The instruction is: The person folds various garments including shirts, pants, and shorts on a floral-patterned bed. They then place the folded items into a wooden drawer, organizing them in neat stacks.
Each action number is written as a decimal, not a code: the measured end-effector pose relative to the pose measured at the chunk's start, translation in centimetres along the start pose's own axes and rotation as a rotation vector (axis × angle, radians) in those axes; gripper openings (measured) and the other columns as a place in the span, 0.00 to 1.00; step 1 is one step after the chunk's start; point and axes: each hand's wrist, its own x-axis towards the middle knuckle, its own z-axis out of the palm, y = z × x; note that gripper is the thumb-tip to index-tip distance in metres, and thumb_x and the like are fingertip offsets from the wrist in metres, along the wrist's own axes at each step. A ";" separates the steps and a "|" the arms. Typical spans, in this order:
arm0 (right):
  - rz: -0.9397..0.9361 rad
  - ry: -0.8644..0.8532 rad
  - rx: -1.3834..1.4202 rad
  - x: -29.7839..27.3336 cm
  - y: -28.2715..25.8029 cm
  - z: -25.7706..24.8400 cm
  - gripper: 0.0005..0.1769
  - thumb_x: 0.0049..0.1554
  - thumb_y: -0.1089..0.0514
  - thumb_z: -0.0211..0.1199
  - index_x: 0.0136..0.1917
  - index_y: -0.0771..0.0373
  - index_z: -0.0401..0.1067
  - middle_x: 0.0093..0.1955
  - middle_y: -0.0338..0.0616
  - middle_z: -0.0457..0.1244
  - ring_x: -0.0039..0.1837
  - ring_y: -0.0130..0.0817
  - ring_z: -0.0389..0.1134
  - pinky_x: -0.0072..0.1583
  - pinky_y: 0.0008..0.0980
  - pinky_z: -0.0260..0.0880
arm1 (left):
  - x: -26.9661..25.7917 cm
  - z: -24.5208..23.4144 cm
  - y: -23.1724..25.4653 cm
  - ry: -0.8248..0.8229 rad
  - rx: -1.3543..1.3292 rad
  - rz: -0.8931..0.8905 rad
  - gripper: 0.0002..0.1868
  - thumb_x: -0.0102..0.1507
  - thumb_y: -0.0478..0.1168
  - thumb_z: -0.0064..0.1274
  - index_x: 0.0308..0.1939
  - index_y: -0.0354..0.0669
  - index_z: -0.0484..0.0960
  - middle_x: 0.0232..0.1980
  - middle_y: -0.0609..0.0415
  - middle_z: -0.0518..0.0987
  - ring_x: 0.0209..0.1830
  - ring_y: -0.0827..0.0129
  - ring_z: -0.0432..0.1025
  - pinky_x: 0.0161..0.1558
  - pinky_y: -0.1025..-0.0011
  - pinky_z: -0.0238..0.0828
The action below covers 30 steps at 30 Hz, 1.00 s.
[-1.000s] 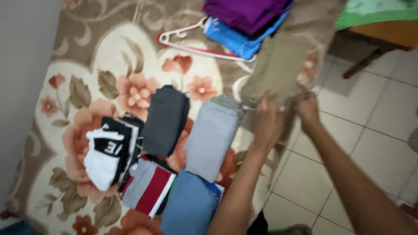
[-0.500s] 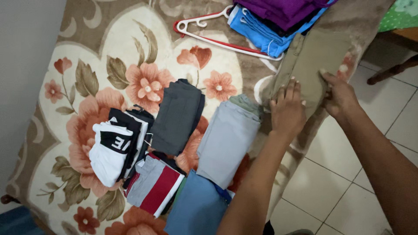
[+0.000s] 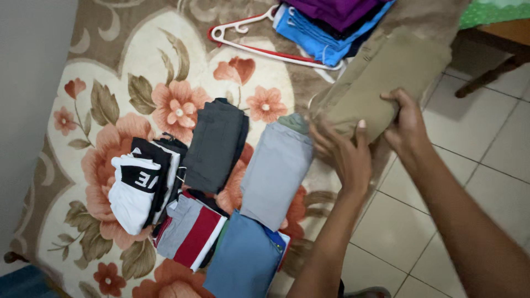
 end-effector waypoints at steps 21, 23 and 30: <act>-0.382 0.476 0.611 -41.4 -4.6 -26.4 0.38 0.54 0.57 0.64 0.76 0.60 0.58 0.74 0.48 0.57 0.75 0.45 0.57 0.74 0.51 0.57 | -27.9 -2.0 9.3 -0.994 -0.540 -0.481 0.40 0.51 0.44 0.67 0.66 0.42 0.72 0.56 0.46 0.82 0.56 0.62 0.78 0.59 0.66 0.76; -0.420 0.539 0.648 -45.6 -3.8 -29.7 0.38 0.54 0.56 0.64 0.76 0.59 0.58 0.75 0.48 0.57 0.75 0.45 0.57 0.74 0.51 0.56 | -31.7 -1.9 9.9 -1.116 -0.497 -0.479 0.39 0.51 0.43 0.67 0.65 0.39 0.74 0.55 0.45 0.82 0.54 0.61 0.78 0.57 0.65 0.76; -0.399 0.830 0.690 -55.5 -2.8 -39.9 0.39 0.55 0.52 0.65 0.77 0.56 0.58 0.75 0.46 0.54 0.76 0.46 0.54 0.75 0.51 0.54 | -45.0 -1.8 10.1 -1.456 -0.420 -0.445 0.38 0.51 0.40 0.68 0.64 0.34 0.76 0.54 0.49 0.83 0.53 0.64 0.78 0.59 0.66 0.75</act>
